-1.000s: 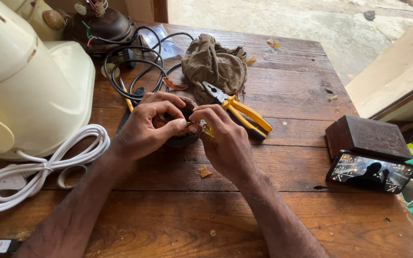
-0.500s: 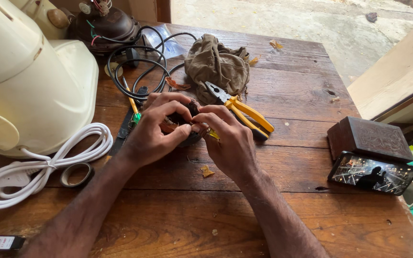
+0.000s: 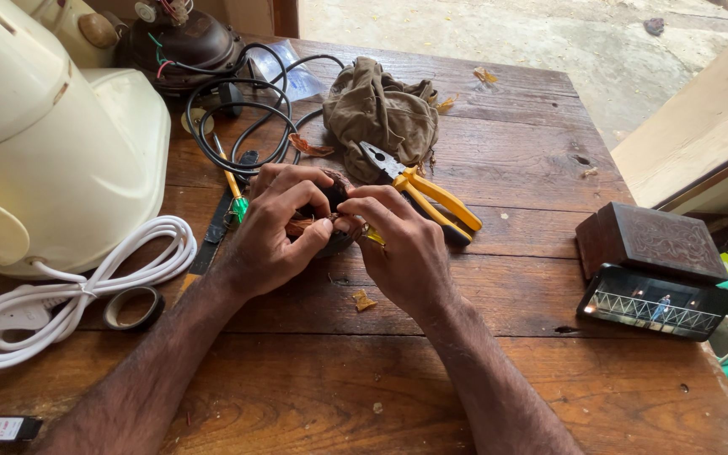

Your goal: The person uses a yellow-handled screwdriver to pry and adjust copper windings on a small cylindrical electrical component. They repeatedly insert the screwdriver into the coil, twist, and reposition the component on the wooden table.

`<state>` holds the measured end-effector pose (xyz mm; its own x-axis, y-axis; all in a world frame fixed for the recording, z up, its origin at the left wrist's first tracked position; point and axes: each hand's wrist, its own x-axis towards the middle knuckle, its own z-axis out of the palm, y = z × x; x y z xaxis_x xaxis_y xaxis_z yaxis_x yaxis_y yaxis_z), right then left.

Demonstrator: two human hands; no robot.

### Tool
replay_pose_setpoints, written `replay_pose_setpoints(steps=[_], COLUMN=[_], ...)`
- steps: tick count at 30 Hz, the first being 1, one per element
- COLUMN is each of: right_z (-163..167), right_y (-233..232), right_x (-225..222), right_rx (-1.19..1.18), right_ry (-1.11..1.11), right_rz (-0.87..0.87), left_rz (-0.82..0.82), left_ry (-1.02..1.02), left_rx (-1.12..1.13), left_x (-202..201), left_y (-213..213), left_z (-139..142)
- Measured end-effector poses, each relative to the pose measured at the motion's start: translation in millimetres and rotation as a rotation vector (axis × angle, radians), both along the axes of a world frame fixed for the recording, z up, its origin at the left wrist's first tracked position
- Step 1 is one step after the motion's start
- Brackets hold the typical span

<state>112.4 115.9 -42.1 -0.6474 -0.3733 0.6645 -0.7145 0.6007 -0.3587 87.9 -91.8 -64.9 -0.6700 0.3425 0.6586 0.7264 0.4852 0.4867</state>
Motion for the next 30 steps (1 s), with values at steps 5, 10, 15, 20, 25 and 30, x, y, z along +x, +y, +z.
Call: replay_pose_setpoints(steps=[5,10,15,20,25,30], right_z=[-2,-3,-5,-5,1,5], right_y=[0,0,1,1,-3,-6], right_x=[0,1,0,0,-1,3], right_rx=[-0.002,0.000,0.013,0.011,-0.019,-0.070], right_ry=[0.002,0.000,0.004,0.008,0.024,0.004], right_rz=[-0.006,-0.002,0.004,0.011,0.050,0.055], left_rz=[0.004,-0.004,-0.003,-0.009,-0.028,-0.016], left_ry=[-0.002,-0.001,0.000,-0.022,-0.095,-0.111], left_rx=[-0.016,-0.009,-0.009,0.021,0.086,0.128], left_x=[1,2,2,2,1,2], left_y=[0,-1,-1,0,-2,-1], left_z=[-2,-2,-3,-2,5,8])
